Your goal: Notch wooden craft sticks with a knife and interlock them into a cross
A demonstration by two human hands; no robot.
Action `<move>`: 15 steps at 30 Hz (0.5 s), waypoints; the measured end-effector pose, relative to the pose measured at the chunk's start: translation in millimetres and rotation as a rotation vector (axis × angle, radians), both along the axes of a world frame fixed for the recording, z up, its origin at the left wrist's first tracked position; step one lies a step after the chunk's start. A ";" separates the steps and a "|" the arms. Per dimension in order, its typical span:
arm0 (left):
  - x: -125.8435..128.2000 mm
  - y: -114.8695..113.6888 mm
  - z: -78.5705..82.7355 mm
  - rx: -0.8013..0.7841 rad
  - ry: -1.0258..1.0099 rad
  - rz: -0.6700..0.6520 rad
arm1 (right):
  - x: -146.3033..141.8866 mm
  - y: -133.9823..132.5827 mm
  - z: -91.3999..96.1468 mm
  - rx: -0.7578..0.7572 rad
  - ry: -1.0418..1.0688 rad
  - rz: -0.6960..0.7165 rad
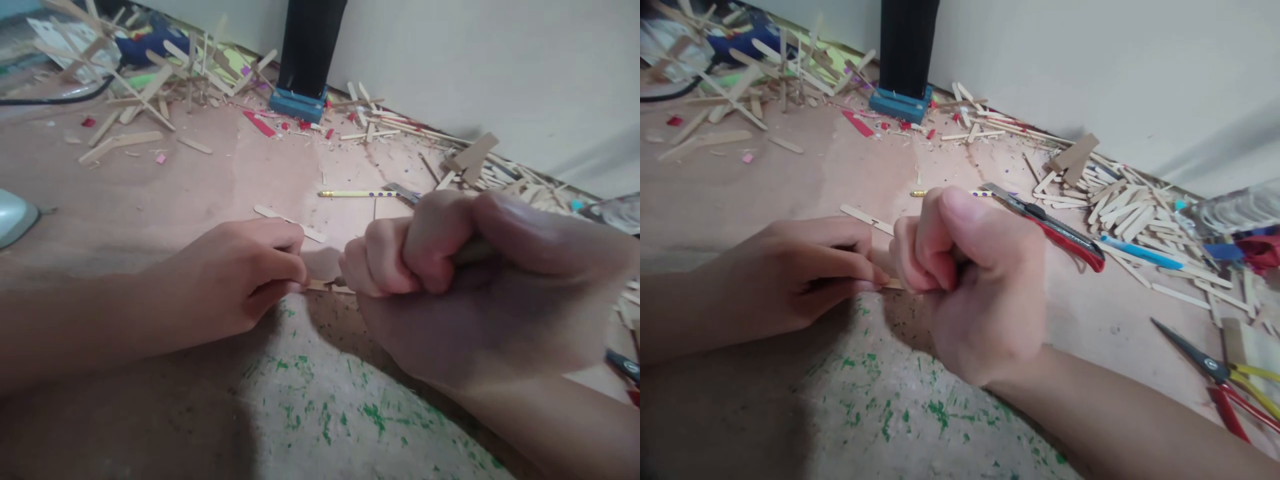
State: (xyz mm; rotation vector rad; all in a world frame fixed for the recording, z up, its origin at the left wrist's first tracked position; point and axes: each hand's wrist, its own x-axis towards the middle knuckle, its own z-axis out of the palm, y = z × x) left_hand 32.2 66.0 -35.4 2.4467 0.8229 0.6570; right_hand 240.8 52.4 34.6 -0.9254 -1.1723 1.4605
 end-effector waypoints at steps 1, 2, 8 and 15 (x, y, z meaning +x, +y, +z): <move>-0.3 -0.5 -0.5 0.008 -0.010 0.006 | 0.4 -0.1 -1.6 0.025 -0.003 -0.011; -0.5 -0.8 -1.2 0.012 -0.019 0.008 | 0.7 0.5 -2.5 0.046 -0.002 -0.020; 1.2 -1.3 -1.2 0.018 -0.048 0.005 | -4.0 13.1 12.9 -0.055 0.010 -0.084; 2.8 -2.8 4.5 0.051 -0.047 -0.006 | -7.0 16.1 22.2 -0.244 -0.032 -0.180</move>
